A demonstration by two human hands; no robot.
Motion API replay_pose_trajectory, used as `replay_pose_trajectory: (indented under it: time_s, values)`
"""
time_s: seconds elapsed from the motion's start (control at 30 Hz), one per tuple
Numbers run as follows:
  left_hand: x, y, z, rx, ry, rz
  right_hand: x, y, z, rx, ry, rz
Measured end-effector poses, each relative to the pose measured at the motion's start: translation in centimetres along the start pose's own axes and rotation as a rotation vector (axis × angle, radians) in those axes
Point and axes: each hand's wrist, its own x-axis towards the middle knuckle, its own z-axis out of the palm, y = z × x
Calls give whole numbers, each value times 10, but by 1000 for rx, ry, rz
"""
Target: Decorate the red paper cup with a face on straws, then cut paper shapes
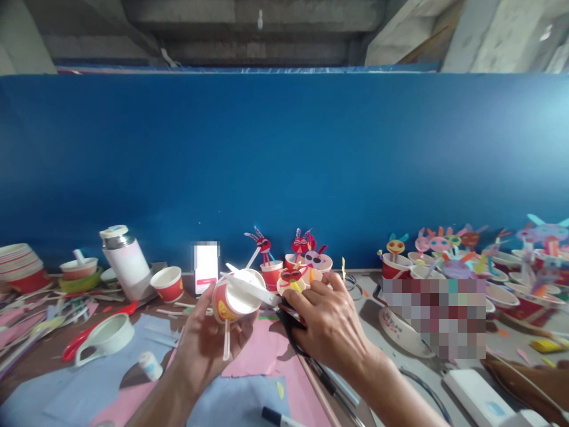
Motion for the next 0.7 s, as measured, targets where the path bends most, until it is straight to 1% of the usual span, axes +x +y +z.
replay_pose_trajectory:
  time_s: [0.1, 0.17, 0.23, 0.37, 0.4, 0.43, 0.5, 0.57, 0.63, 0.7]
  values:
    - [1, 2, 0, 30, 46, 4, -5, 2, -4, 115, 26, 35]
    - [3, 5, -2, 65, 54, 35, -13, 3, -8, 194, -9, 93]
    - [6, 10, -6, 119, -3, 133, -26, 2, -9, 246, -93, 165]
    - [9, 22, -19, 302, -159, 446, -67, -1, -7, 263, -272, 318]
    - [9, 25, -22, 377, -189, 496, -78, -3, -7, 260, -326, 363]
    - [10, 28, -25, 471, -215, 511, -89, -4, -6, 254, -385, 408]
    - [12, 33, -30, 665, -229, 476, -108, -8, -5, 233, -507, 477]
    - [18, 36, -35, 773, -191, 382, -121, -14, -5, 217, -601, 510]
    - [28, 36, -40, 769, -140, 307, -129, -20, -4, 220, -666, 510]
    - [41, 34, -47, 742, -126, 279, -133, -27, -4, 227, -698, 479]
